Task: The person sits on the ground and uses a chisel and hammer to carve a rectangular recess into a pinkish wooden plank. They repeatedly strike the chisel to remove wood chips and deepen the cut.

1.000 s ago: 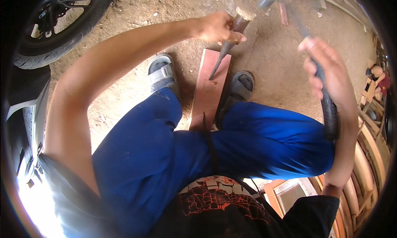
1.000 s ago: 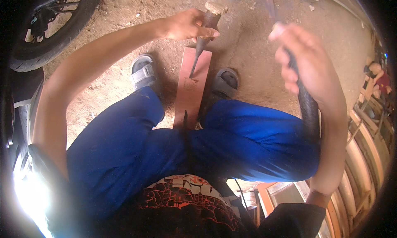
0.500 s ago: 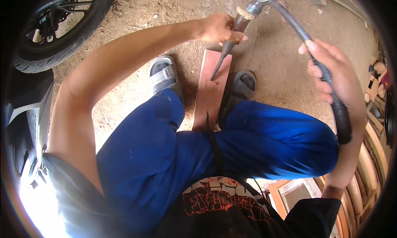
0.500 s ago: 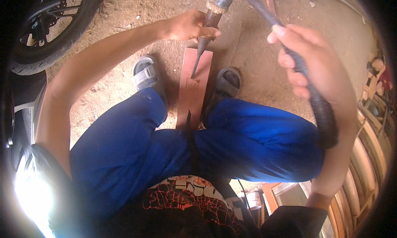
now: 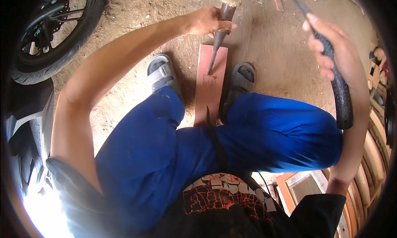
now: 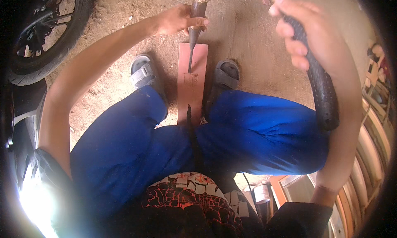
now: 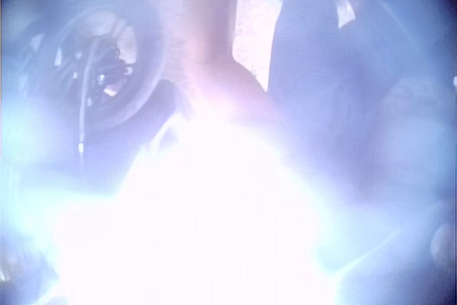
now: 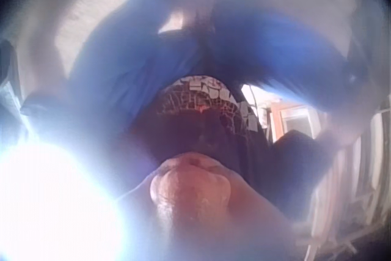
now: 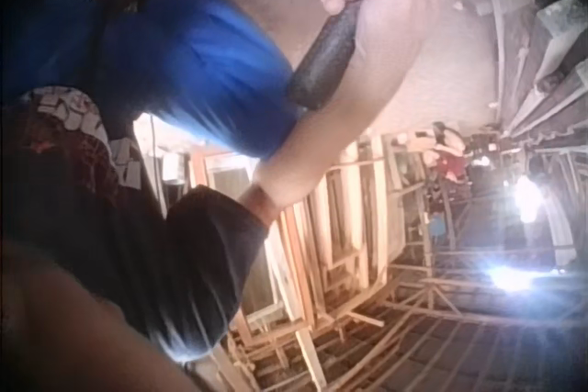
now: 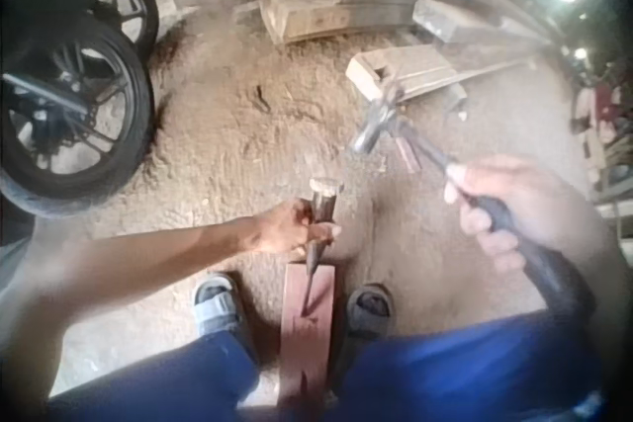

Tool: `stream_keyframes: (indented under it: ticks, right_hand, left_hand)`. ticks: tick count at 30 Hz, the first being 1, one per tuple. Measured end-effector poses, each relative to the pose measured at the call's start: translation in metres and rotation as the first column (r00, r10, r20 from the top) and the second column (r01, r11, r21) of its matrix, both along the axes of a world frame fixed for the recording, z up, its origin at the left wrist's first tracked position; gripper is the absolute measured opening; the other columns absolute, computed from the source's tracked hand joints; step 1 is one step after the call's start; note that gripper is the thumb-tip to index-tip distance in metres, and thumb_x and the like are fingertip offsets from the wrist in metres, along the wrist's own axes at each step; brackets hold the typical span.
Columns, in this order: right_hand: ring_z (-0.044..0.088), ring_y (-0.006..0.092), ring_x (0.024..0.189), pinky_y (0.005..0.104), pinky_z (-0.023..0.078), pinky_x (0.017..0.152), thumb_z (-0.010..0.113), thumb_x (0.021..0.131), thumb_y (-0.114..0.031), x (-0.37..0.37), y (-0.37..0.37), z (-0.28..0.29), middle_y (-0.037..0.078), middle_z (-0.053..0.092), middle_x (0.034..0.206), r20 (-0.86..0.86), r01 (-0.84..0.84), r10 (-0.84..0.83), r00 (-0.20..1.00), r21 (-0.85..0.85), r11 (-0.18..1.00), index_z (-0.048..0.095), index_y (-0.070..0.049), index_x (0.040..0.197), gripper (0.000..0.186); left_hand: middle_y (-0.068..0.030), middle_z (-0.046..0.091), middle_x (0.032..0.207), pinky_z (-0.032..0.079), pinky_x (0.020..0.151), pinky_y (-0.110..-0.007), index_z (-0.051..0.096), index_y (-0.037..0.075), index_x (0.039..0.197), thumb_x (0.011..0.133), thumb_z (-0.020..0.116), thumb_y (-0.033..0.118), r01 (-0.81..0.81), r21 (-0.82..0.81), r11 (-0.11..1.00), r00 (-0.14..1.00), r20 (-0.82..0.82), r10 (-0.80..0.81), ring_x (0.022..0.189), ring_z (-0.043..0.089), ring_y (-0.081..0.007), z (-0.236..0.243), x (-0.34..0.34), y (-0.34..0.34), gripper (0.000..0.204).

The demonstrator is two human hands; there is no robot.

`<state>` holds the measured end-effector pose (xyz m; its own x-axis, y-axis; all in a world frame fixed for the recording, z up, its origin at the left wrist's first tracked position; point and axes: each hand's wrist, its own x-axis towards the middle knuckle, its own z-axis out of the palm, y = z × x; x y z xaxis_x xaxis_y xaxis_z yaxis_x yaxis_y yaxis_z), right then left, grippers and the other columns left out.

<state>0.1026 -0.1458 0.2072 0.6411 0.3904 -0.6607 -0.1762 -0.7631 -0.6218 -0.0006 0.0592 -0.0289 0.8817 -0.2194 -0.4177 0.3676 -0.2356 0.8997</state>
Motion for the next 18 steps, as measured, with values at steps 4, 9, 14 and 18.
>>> stream_keyframes:
  ticks: [4, 9, 14, 18]
  right_hand:
    - [0.034, 0.0008, 0.039, 0.0185, 0.029, 0.03, 0.056, 0.101, -0.037, -0.008, 0.004, -0.028, -0.004, 0.045, 0.067, 0.249, 0.154, -0.211, 0.945, 0.23, 0.961, 0.055, -0.007, 0.097, 0.03]
    - [0.035, 0.0003, 0.039, 0.0195, 0.032, 0.029, 0.058, 0.1, -0.036, -0.004, 0.009, -0.008, -0.004, 0.045, 0.066, -0.065, -0.045, 0.039, 0.997, -0.086, 0.995, 0.055, -0.008, 0.096, 0.029]
    - [0.037, 0.0003, 0.036, 0.0186, 0.032, 0.026, 0.057, 0.1, -0.035, 0.005, 0.003, -0.025, -0.006, 0.046, 0.063, 0.175, 0.081, -0.11, 0.978, 0.164, 0.983, 0.055, -0.008, 0.097, 0.027]
    - [0.036, 0.0, 0.037, 0.0181, 0.031, 0.027, 0.056, 0.101, -0.036, -0.001, 0.005, 0.001, -0.007, 0.045, 0.063, -0.099, -0.098, 0.083, 0.992, -0.158, 0.983, 0.055, -0.009, 0.097, 0.028]
  left_hand:
    - [-0.0163, 0.072, 0.113, 0.059, 0.084, -0.039, 0.063, -0.001, 0.124, 0.094, 0.061, 0.056, 0.033, 0.018, 0.999, 0.999, 0.029, -0.033, 0.107, 0.067, -0.0282, -0.002, 0.006, -0.004, 0.065]
    - [-0.0138, 0.073, 0.11, 0.058, 0.081, -0.038, 0.066, 0.001, 0.121, 0.094, 0.062, 0.056, 0.049, 0.033, 0.998, 0.999, 0.002, -0.049, 0.103, 0.068, -0.0264, 0.001, 0.006, -0.007, 0.061]
    - [-0.0119, 0.073, 0.107, 0.057, 0.083, -0.038, 0.068, 0.001, 0.114, 0.093, 0.063, 0.056, 0.023, -0.024, 0.999, 1.0, 0.021, -0.022, 0.102, 0.067, -0.0248, -0.006, 0.01, -0.012, 0.06]
    - [-0.0116, 0.073, 0.108, 0.056, 0.089, -0.04, 0.069, 0.004, 0.114, 0.091, 0.066, 0.058, 0.027, -0.028, 0.999, 1.0, 0.001, -0.027, 0.105, 0.067, -0.0257, -0.008, 0.009, -0.012, 0.059]
